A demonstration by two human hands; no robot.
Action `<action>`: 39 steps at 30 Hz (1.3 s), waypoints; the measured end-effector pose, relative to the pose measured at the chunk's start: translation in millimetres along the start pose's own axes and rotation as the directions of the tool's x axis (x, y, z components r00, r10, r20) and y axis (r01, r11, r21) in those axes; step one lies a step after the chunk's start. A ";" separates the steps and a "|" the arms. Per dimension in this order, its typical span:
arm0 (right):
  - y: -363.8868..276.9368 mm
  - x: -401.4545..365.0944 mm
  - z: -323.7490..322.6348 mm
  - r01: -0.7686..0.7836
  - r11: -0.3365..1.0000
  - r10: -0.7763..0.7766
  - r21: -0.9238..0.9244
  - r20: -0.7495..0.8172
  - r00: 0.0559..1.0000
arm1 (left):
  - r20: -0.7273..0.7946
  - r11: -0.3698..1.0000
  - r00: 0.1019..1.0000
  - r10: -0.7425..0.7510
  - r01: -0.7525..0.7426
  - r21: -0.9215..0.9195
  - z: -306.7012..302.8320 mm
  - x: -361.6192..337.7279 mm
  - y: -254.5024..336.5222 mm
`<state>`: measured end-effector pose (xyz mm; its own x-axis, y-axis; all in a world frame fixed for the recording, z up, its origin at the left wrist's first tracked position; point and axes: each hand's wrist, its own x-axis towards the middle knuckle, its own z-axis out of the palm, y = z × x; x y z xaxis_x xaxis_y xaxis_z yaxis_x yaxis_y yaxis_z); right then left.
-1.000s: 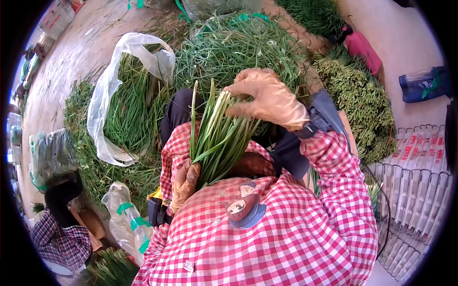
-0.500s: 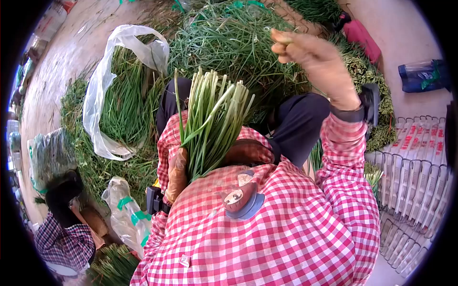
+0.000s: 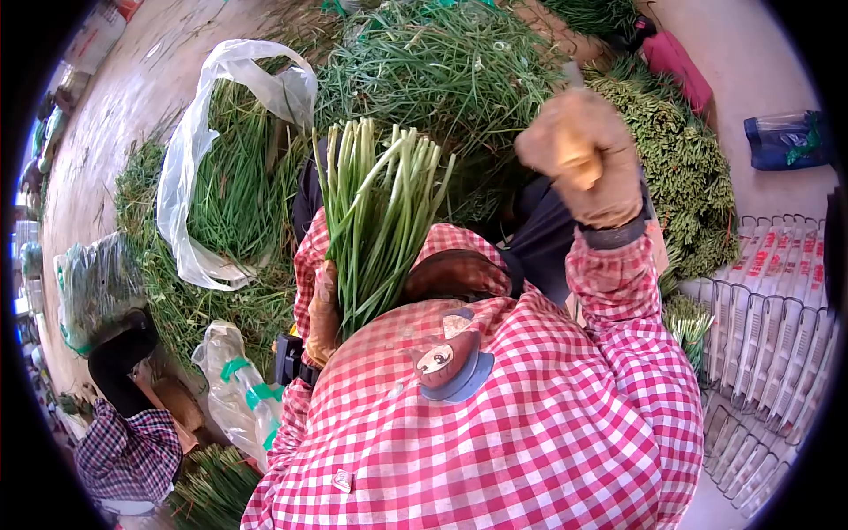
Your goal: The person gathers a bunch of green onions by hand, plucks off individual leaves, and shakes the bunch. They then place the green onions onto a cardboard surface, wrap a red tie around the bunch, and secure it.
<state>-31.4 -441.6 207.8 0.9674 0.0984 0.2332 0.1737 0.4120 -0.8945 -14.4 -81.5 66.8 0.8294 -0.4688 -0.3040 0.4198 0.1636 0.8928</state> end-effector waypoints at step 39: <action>85.6 13.7 19.8 -0.229 0.815 -0.140 -0.532 -0.565 0.813 | 0.283 0.383 0.823 0.492 -0.497 0.779 -45.8 6.4 -51.4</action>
<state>-7.0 -387.0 142.0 0.8663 -0.4896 0.0996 0.0182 -0.1683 -0.9856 -13.7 -53.2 3.8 0.7850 -0.5509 0.2833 -0.5385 -0.3807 0.7517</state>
